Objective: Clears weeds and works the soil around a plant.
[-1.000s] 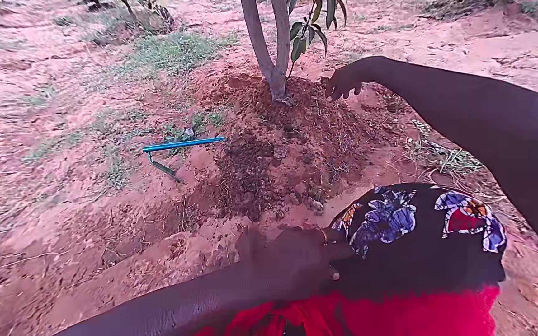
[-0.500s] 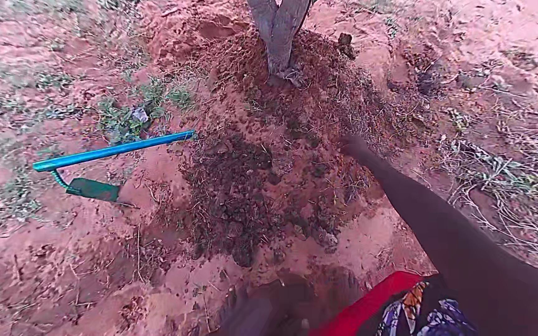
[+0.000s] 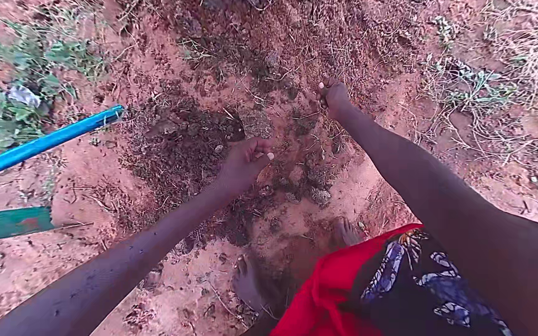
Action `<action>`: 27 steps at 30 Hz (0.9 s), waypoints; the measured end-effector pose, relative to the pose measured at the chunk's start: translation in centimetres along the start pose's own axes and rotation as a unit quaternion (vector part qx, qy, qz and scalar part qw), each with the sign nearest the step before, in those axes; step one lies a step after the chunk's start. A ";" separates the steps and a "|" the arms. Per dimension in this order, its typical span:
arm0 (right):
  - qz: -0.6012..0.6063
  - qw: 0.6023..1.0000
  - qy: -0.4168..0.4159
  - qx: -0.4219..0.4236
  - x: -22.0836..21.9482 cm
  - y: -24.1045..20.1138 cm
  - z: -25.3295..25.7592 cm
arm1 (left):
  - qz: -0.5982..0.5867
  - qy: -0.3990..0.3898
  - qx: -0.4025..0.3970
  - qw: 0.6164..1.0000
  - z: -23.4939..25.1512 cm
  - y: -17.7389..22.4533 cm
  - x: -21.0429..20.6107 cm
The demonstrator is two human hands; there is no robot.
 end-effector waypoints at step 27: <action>0.089 0.973 0.211 0.008 10.1 9.2 -1.8 | -0.004 -0.192 0.101 0.976 1.0 -8.3 -7.3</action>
Point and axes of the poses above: each hand's wrist, its own z-axis towards the middle knuckle, its own x-axis out of the back of the hand, y = z × x, the point moved 5 cm from there along z, towards the middle knuckle, and after that the axes turned 2 degrees about -y, right-handed, at the moved point
